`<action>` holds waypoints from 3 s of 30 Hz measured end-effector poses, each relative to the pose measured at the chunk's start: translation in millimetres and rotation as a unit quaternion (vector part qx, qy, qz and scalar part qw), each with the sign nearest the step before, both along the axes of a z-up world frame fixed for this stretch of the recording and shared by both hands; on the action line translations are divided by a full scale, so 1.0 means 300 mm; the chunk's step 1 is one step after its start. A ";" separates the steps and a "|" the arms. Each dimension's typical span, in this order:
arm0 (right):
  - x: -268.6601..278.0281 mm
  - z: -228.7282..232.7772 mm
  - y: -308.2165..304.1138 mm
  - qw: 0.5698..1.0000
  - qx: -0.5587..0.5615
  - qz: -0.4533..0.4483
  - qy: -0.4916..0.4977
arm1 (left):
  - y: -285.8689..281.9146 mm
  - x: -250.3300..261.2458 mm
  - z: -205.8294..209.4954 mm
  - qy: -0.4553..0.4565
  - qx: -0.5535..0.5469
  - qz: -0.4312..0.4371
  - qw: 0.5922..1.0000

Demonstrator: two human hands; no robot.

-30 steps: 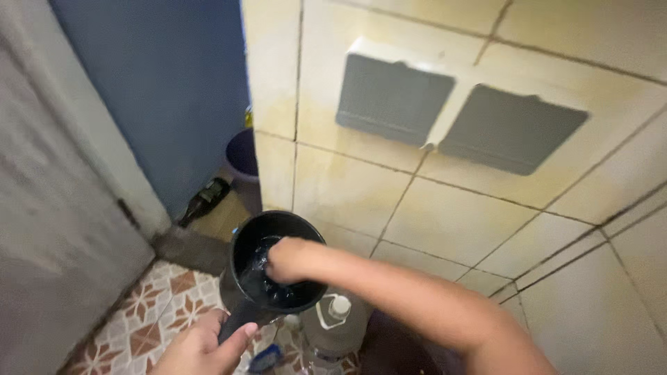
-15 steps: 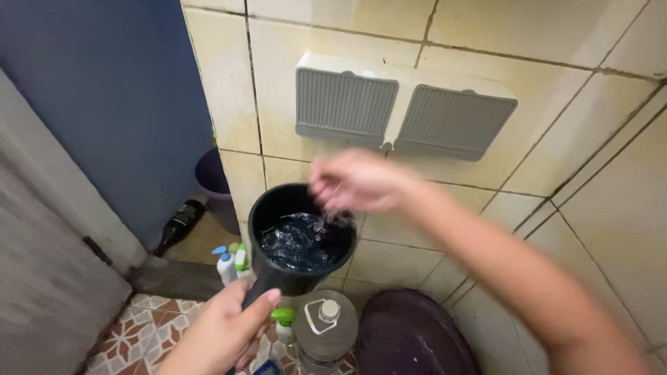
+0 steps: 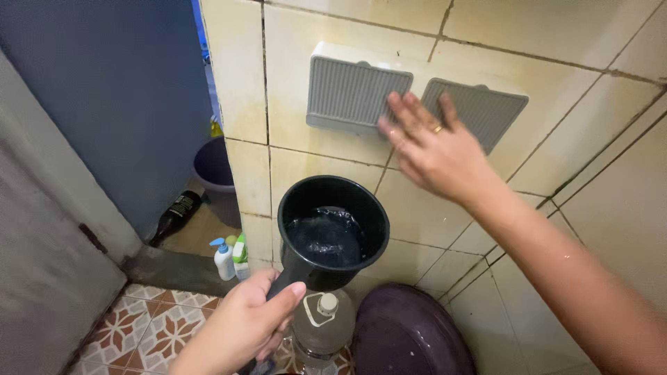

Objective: The person scrubs wall mounts with a brush and water, attaches an organizer caddy to the wall, and places various bottles and toiletries into the caddy by hand.

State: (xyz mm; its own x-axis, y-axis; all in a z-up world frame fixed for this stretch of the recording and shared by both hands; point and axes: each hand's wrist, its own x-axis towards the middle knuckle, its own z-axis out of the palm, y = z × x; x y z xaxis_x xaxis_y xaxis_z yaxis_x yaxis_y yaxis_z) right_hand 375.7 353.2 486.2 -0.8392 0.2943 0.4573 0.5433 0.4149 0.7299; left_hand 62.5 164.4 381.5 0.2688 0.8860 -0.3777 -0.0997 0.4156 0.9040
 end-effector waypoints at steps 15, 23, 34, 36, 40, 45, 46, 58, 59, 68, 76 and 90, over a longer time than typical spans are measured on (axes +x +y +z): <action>-0.291 -0.319 -0.095 0.786 -0.592 -0.013 0.180 | 0.002 -0.007 -0.123 0.203 0.064 0.026 0.977; -0.321 -0.446 -0.001 0.620 -0.759 -0.123 0.157 | 0.012 0.029 -0.087 0.160 0.057 0.018 0.985; 0.099 -0.030 -0.068 0.983 -0.027 -0.008 0.179 | 0.018 0.056 0.009 0.042 0.016 0.012 0.999; 0.125 -0.081 -0.056 0.975 -0.028 -0.069 0.209 | 0.023 0.050 0.010 0.039 -0.004 0.023 0.999; 0.147 -0.192 -0.021 0.986 -0.002 -0.091 0.139 | 0.015 0.025 -0.001 0.046 0.047 -0.002 0.998; 0.234 -0.202 0.007 0.956 -0.057 -0.071 0.278 | 0.011 0.025 -0.015 0.038 0.058 -0.001 0.998; 0.239 -0.234 0.002 0.956 -0.060 -0.072 0.279 | 0.008 0.024 -0.021 0.024 0.059 0.001 0.998; 0.283 -0.340 -0.099 0.946 -0.008 -0.150 0.289 | 0.013 0.019 -0.009 0.032 0.040 0.005 0.999; 0.278 -0.331 -0.094 0.942 -0.014 -0.175 0.287 | 0.013 0.019 -0.012 0.032 0.042 0.005 0.999; 0.293 -0.333 -0.120 0.930 -0.016 -0.210 0.300 | 0.011 0.013 -0.005 0.051 0.033 0.011 0.998; 0.131 -0.292 -0.050 0.969 0.093 -0.197 0.118 | 0.001 0.026 -0.003 0.040 0.064 -0.010 0.997; -0.077 -0.142 -0.031 0.963 0.119 -0.241 0.001 | -0.024 0.022 0.040 0.022 0.088 -0.004 0.996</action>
